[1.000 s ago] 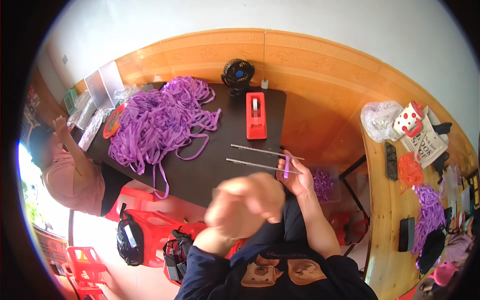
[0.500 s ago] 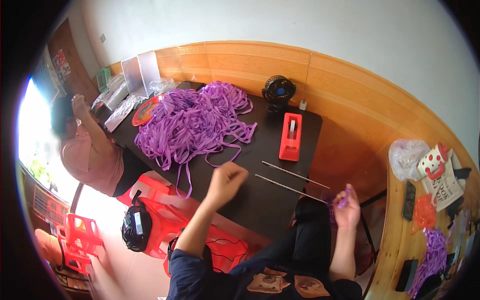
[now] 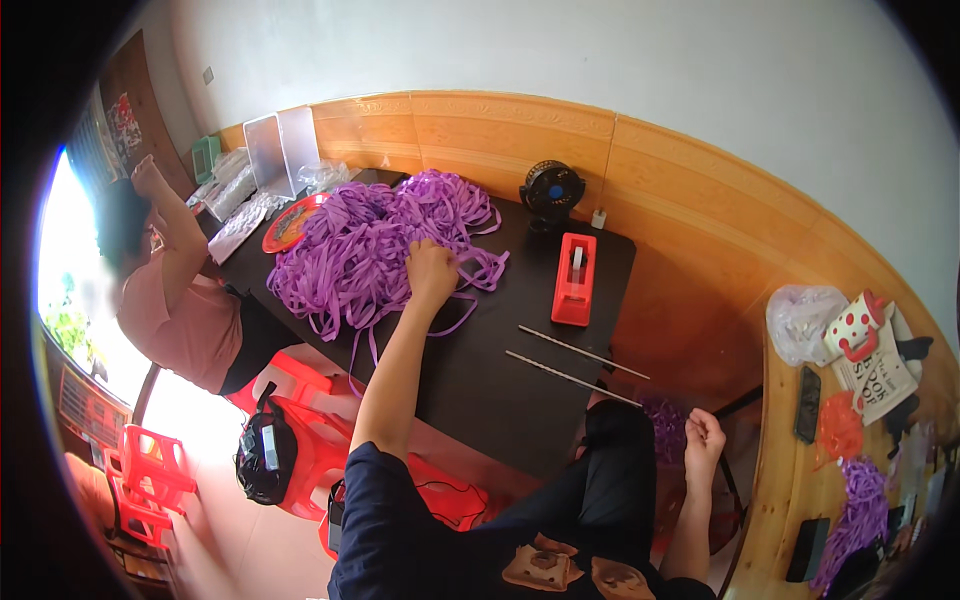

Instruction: Making decorative bows using purple ribbon and a custom rod-based jig.

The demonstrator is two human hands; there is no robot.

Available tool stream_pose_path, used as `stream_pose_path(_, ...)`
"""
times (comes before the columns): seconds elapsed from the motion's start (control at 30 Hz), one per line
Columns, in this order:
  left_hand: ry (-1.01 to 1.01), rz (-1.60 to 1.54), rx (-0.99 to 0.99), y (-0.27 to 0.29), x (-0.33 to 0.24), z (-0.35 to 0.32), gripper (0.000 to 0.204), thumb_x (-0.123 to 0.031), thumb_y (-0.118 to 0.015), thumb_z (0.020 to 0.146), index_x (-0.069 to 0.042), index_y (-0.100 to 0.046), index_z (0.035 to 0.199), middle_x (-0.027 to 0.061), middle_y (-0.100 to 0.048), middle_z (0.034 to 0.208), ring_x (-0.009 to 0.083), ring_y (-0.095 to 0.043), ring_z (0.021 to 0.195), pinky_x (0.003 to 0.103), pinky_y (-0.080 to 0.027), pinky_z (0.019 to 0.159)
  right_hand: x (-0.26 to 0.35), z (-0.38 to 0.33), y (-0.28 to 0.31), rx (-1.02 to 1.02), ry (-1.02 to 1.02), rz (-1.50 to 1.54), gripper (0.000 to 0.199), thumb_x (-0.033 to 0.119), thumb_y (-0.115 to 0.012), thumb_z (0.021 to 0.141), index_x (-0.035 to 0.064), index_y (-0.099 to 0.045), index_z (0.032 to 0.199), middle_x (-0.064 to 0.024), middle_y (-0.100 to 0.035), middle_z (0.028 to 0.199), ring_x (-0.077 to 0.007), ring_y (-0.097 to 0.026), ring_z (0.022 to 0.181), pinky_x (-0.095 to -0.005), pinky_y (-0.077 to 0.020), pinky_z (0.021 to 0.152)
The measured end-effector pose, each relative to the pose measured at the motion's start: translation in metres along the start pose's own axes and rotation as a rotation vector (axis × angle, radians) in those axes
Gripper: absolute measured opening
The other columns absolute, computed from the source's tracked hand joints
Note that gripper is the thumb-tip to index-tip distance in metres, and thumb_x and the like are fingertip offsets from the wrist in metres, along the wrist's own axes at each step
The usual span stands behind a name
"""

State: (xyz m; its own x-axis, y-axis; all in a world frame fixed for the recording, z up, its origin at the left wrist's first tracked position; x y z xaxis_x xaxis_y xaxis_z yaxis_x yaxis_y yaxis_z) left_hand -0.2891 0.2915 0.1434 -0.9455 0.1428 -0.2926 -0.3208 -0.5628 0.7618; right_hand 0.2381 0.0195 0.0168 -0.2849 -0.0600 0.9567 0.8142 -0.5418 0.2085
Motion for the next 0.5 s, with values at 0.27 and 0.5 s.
stream_pose_path(0.27,-0.044,-0.598,0.003,0.068,-0.025,0.036,0.016,-0.013,-0.066,0.084,0.002,-0.072,0.085,0.0096,-0.069,0.076,0.0225,-0.065,0.069,0.037,-0.051,0.067,0.077,-0.015,-0.016,0.082,0.181,0.083,0.018,-0.004,-0.061,0.090,-0.0036,-0.065,0.107,-0.0048,-0.064,0.093,-0.0084,-0.061,0.082,-0.0200,-0.0486,0.072)
stream_pose_path(0.5,-0.005,-1.242,0.272,0.133,-0.098,0.018,0.016,-0.012,-0.063,0.092,0.002,-0.072,0.090,0.0003,-0.062,0.063,0.0073,-0.056,0.057,0.024,-0.043,0.054,0.130,-0.042,-0.037,0.208,0.182,0.247,0.016,-0.006,-0.061,0.090,-0.0044,-0.066,0.105,-0.0052,-0.067,0.097,-0.0084,-0.060,0.087,-0.0215,-0.0479,0.080)
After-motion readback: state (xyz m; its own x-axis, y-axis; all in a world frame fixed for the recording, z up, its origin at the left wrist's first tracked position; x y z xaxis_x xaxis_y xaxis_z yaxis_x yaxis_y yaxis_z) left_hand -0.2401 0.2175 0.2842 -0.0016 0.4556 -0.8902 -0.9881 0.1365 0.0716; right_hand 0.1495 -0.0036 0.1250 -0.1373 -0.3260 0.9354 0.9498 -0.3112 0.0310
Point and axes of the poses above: each hand's wrist, its own z-axis towards the middle knuckle, its own y-axis out of the back of the hand, x = y × z, the point moved 9 cm from there along z, towards the middle knuckle
